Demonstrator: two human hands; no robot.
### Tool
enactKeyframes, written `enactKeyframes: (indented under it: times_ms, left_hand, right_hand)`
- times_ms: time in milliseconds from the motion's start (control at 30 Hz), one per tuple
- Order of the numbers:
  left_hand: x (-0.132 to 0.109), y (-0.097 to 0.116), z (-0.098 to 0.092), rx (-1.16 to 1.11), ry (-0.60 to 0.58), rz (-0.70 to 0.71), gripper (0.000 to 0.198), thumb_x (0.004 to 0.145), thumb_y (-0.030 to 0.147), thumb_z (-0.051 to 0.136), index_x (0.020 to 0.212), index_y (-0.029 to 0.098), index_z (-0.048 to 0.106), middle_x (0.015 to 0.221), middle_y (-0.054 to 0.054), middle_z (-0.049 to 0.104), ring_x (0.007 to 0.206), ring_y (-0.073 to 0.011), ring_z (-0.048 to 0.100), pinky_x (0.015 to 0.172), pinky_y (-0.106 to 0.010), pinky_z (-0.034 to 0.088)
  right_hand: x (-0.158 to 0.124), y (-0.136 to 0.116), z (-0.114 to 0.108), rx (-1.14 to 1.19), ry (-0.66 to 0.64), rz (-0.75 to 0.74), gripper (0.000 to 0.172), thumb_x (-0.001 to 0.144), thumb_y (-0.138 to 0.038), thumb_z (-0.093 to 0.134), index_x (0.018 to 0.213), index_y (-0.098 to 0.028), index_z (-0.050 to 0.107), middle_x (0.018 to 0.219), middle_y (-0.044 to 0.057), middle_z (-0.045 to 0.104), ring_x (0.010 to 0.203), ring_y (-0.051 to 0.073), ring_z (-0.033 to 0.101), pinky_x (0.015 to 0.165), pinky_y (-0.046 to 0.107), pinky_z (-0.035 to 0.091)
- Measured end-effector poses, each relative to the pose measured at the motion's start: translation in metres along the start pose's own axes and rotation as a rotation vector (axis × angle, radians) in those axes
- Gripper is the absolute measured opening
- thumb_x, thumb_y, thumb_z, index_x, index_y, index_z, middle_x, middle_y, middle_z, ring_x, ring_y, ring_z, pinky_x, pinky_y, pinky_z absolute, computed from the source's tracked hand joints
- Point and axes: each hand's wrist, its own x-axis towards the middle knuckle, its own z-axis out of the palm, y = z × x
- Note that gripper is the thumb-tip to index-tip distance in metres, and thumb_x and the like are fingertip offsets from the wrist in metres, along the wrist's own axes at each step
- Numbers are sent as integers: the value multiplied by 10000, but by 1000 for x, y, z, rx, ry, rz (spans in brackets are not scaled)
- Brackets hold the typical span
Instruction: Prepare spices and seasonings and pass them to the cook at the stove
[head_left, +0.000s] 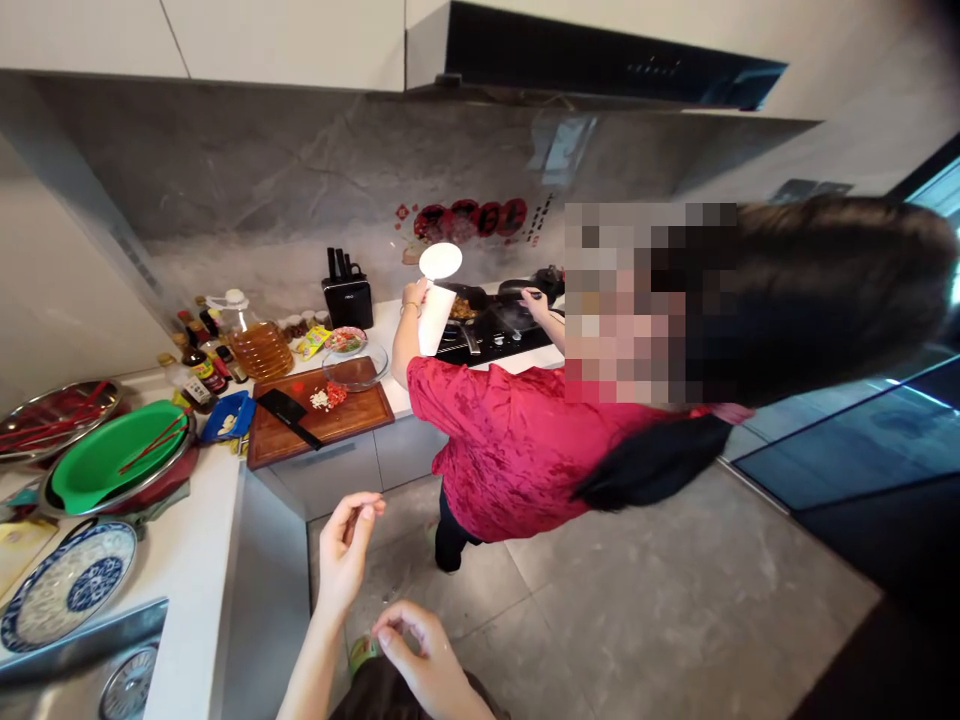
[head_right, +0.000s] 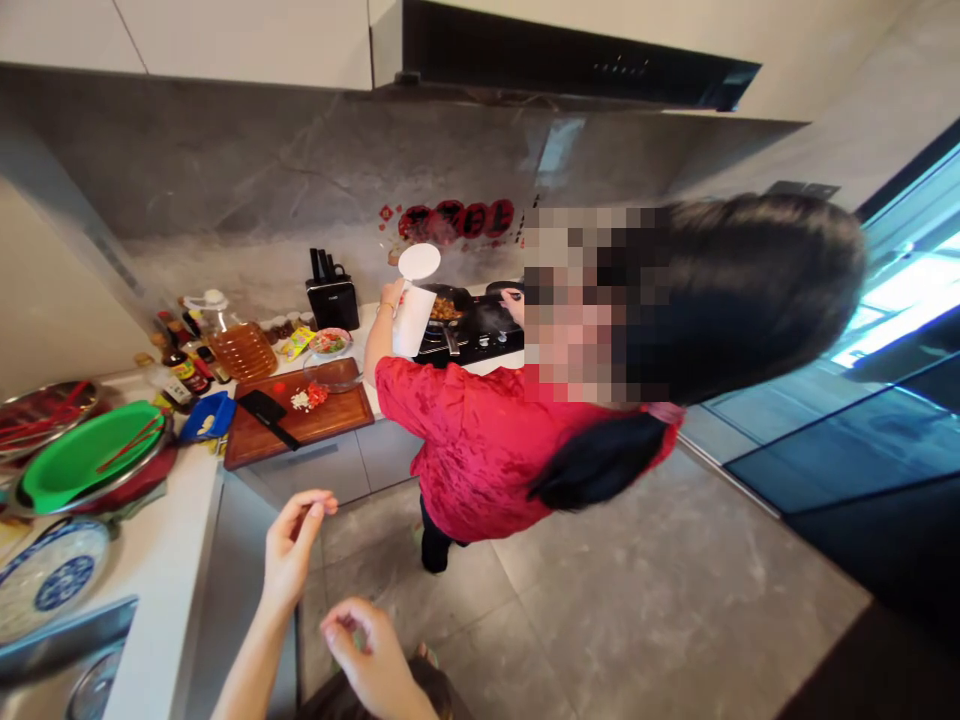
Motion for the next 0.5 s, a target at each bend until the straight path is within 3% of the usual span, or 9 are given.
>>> enactKeyframes:
  times_ms: [500]
  left_hand:
    - [-9,-2,24,76,-135,-28,277,879,439,626,962,179,677,907,-60,702,888,-186,669,837,-278,527]
  right_hand:
    - [-4,16,-20,81,53,1,295,894,-462,586,857,-187,684,820,46,658,822,203,597,818,330,458]
